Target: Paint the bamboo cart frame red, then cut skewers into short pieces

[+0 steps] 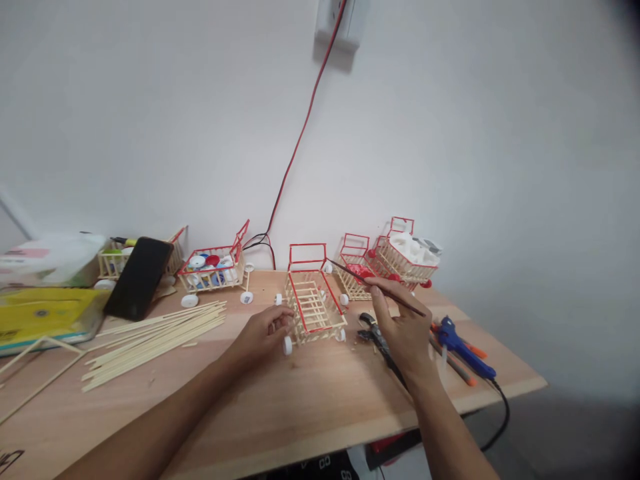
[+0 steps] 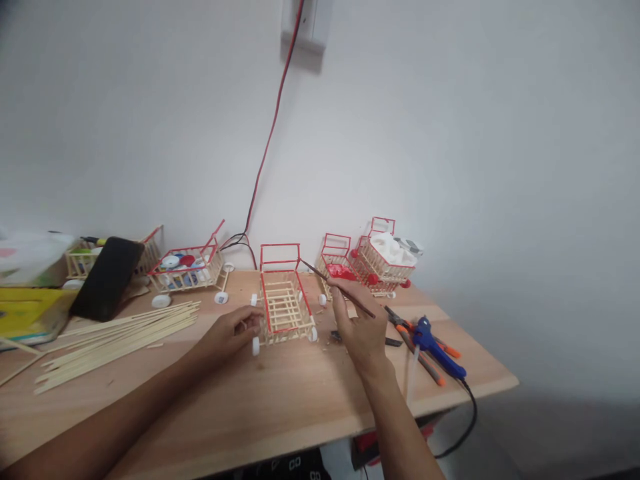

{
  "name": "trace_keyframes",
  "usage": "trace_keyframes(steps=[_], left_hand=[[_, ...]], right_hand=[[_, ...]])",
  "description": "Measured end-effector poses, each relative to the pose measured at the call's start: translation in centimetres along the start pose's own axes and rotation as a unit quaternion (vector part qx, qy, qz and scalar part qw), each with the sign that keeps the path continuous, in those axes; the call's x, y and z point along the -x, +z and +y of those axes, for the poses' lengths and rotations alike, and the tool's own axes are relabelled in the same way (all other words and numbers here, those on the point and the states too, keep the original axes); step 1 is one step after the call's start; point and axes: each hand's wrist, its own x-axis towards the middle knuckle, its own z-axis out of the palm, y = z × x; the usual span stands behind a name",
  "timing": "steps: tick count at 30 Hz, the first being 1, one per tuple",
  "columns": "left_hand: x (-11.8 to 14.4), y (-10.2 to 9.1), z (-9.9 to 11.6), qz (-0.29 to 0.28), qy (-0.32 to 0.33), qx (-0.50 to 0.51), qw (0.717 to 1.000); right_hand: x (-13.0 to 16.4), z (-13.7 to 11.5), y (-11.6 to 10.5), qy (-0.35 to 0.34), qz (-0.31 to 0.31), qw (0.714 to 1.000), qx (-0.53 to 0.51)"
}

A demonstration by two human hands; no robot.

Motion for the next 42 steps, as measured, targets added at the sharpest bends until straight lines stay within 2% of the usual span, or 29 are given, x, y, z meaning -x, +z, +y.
trace_keyframes(steps=[8,14,21,27,34,42], left_hand=[[0.1,-0.1,0.4,0.006,-0.001,0.002,1.0],[0.0,0.1,-0.1,0.006,0.006,0.0,1.0],[0.1,0.2,-0.1,0.011,0.007,0.011,1.0],[0.1,0.0,0.2,0.01,0.003,0.008,1.0],[0.0,0.1,-0.1,0.009,0.013,0.012,1.0],[0.2,0.1,0.1,0.01,0.009,0.018,1.0]], right_hand=[[-0.9,-0.4,0.5,0.001,0.022,1.0,-0.02],[-1.3,-0.2,1.5,-0.011,0.013,0.999,-0.039],[-1.2,0.0,1.4,0.003,0.025,0.999,-0.034],[-1.3,-1.0,1.3,-0.019,0.014,0.998,-0.055],[-1.6,-2.9,2.4,-0.095,-0.028,0.993,-0.063],[-1.5,-2.3,3.0,-0.057,-0.013,0.995,-0.078]])
